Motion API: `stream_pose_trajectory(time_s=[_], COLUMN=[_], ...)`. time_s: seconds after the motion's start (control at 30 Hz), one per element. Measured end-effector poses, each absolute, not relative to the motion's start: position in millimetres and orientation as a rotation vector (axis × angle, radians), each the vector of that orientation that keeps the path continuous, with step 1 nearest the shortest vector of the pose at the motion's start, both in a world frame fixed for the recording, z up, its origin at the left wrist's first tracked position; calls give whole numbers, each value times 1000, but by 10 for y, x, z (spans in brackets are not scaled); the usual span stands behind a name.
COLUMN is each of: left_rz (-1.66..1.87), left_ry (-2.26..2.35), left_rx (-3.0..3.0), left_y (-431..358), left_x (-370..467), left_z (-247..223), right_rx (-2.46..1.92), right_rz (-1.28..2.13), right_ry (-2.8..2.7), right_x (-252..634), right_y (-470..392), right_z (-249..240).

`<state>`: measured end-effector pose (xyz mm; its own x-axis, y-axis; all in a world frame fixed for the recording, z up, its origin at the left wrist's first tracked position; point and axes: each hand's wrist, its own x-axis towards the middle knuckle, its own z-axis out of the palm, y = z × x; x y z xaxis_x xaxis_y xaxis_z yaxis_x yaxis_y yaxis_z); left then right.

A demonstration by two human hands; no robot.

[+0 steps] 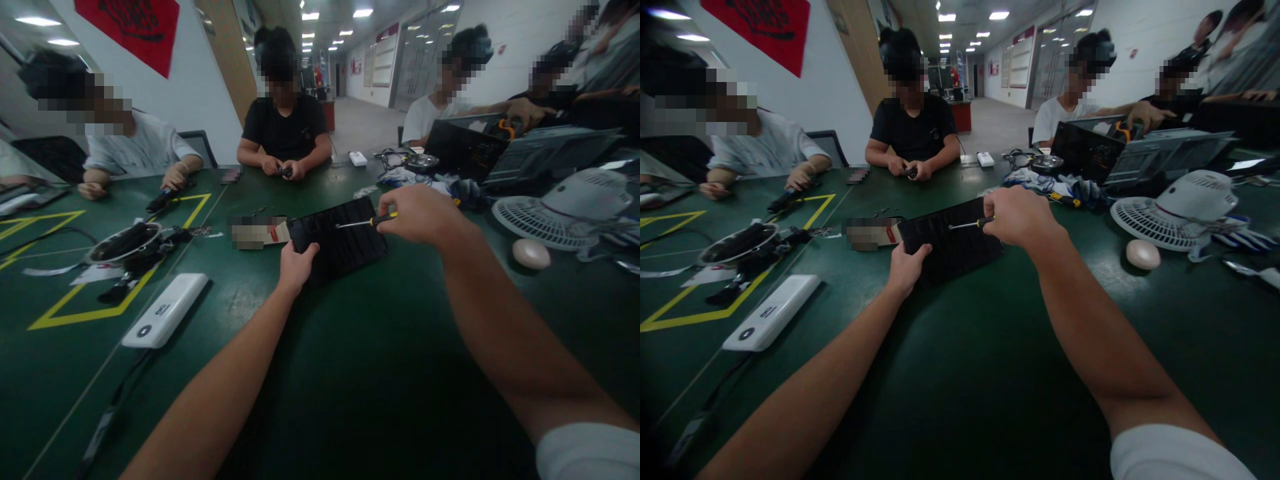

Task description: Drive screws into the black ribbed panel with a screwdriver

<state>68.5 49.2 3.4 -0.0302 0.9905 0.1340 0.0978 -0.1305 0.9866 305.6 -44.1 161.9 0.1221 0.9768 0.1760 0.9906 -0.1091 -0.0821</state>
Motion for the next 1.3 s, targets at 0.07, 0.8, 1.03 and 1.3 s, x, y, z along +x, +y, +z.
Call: stream_pose_trajectory(time_s=[0.07, 0.8, 1.03, 1.3], left_rz=[1284, 1263, 1269, 1255], left_ry=[1242, 1189, 1185, 1182], left_rx=[1358, 1328, 1347, 1388], left_y=[499, 512, 529, 538], left_x=[678, 689, 703, 680], left_z=[23, 25, -7, -17], right_rx=[-2215, -2016, -2353, -2422], right_rz=[-107, 91, 441, 200], right_ry=[-1961, -1674, -1214, -1008], right_x=[3061, 3704, 4232, 4426], right_y=[-437, -350, 142, 431], right_z=[1623, 1681, 743, 126])
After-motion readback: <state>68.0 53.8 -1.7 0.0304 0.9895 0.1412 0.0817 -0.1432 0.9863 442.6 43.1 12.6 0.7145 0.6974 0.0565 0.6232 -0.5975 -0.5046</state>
